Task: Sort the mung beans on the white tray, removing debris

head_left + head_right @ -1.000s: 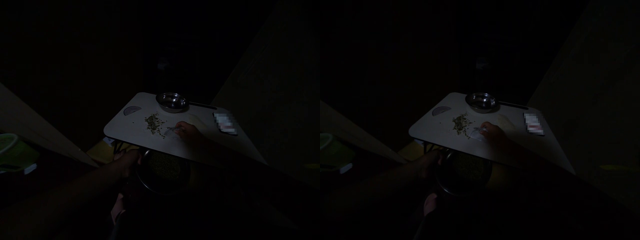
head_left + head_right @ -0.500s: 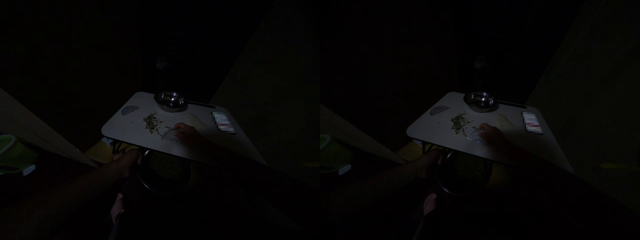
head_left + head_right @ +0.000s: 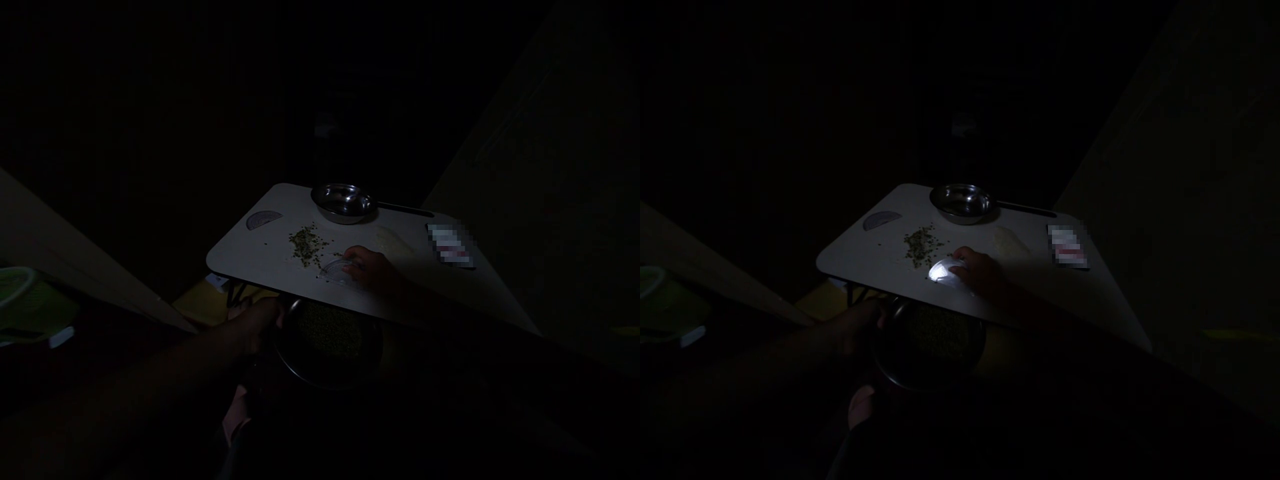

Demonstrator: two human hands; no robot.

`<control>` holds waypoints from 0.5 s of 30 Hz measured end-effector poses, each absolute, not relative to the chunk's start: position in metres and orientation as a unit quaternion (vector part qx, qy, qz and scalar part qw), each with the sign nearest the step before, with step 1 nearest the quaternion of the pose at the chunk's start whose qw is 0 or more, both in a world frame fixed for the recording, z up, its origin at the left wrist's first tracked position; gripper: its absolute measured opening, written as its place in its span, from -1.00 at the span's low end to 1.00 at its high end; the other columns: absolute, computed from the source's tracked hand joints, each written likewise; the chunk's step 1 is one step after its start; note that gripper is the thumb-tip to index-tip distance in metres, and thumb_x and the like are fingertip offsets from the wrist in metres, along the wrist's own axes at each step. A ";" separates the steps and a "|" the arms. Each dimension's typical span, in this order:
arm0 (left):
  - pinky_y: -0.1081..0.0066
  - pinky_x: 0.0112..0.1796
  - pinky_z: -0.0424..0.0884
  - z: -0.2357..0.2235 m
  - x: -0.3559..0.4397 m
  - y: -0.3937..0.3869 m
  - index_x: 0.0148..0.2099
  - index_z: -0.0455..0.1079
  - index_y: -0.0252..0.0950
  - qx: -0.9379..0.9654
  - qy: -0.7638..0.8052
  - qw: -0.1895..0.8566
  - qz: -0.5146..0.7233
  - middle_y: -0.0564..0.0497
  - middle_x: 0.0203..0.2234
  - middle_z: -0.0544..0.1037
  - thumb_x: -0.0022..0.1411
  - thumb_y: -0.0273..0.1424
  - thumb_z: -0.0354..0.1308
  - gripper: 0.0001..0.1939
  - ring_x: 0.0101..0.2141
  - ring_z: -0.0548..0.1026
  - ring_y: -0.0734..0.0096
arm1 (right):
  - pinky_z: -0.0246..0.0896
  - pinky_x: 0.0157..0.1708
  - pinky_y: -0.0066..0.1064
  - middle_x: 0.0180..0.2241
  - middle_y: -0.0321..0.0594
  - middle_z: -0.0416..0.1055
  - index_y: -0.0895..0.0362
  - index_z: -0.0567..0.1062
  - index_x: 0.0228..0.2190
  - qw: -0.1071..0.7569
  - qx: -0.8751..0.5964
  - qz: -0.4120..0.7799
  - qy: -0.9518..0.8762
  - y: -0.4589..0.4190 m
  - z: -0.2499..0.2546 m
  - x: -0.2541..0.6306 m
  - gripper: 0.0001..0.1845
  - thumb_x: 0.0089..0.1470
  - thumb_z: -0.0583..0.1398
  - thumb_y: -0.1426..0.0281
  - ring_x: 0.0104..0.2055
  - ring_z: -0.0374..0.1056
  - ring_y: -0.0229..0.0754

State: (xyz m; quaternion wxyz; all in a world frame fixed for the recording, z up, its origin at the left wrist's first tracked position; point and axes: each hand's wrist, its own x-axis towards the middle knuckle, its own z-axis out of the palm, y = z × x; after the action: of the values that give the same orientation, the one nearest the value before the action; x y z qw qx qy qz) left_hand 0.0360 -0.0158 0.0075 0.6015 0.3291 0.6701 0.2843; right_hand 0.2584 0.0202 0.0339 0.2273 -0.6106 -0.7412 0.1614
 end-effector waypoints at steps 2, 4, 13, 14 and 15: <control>0.28 -0.58 0.25 0.009 0.037 -0.016 -0.58 0.12 -0.29 0.327 0.669 0.604 0.284 -0.04 -0.64 0.28 -0.34 -0.61 -0.03 -0.83 -0.46 0.34 0.20 | -0.02 -0.56 -0.48 -0.56 -0.31 0.28 0.11 0.31 -0.35 0.233 -0.611 0.157 -0.740 0.021 0.033 0.256 -0.74 -0.16 0.05 0.28 -0.54 0.17 -0.31; 0.27 -0.58 0.25 0.011 0.037 -0.016 -0.59 0.12 -0.29 0.324 0.674 0.602 0.281 -0.03 -0.65 0.27 -0.35 -0.61 -0.03 -0.83 -0.45 0.34 0.18 | -0.01 -0.55 -0.48 -0.55 -0.30 0.29 0.10 0.31 -0.34 0.237 -0.605 0.155 -0.744 0.023 0.031 0.253 -0.74 -0.15 0.05 0.28 -0.54 0.17 -0.31; 0.24 -0.58 0.25 0.018 0.035 -0.017 -0.62 0.08 -0.27 0.318 0.676 0.602 0.282 -0.03 -0.68 0.26 -0.36 -0.61 -0.04 -0.83 -0.41 0.34 0.10 | -0.03 -0.53 -0.49 -0.57 -0.33 0.28 0.10 0.30 -0.32 0.233 -0.541 0.183 -0.787 0.012 0.032 0.227 -0.74 -0.13 0.06 0.28 -0.54 0.16 -0.33; 0.24 -0.58 0.25 0.017 0.035 -0.017 -0.62 0.07 -0.27 0.320 0.679 0.595 0.288 -0.02 -0.68 0.26 -0.36 -0.62 -0.04 -0.82 -0.41 0.34 0.10 | -0.02 -0.53 -0.49 -0.56 -0.33 0.29 0.09 0.30 -0.32 0.233 -0.529 0.189 -0.794 0.010 0.033 0.224 -0.74 -0.13 0.06 0.28 -0.53 0.17 -0.33; 0.24 -0.58 0.25 0.017 0.035 -0.018 -0.62 0.07 -0.27 0.326 0.675 0.590 0.301 -0.03 -0.68 0.26 -0.36 -0.63 -0.04 -0.81 -0.42 0.34 0.10 | -0.02 -0.52 -0.49 -0.55 -0.33 0.29 0.09 0.31 -0.33 0.234 -0.521 0.193 -0.798 0.008 0.033 0.223 -0.75 -0.14 0.07 0.28 -0.52 0.18 -0.33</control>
State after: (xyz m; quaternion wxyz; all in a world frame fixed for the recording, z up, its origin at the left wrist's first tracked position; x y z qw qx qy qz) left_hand 0.0351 -0.0175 0.0167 0.5897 0.3261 0.6747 0.3012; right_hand 0.2232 0.0076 0.0330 0.2340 -0.5205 -0.7981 0.1933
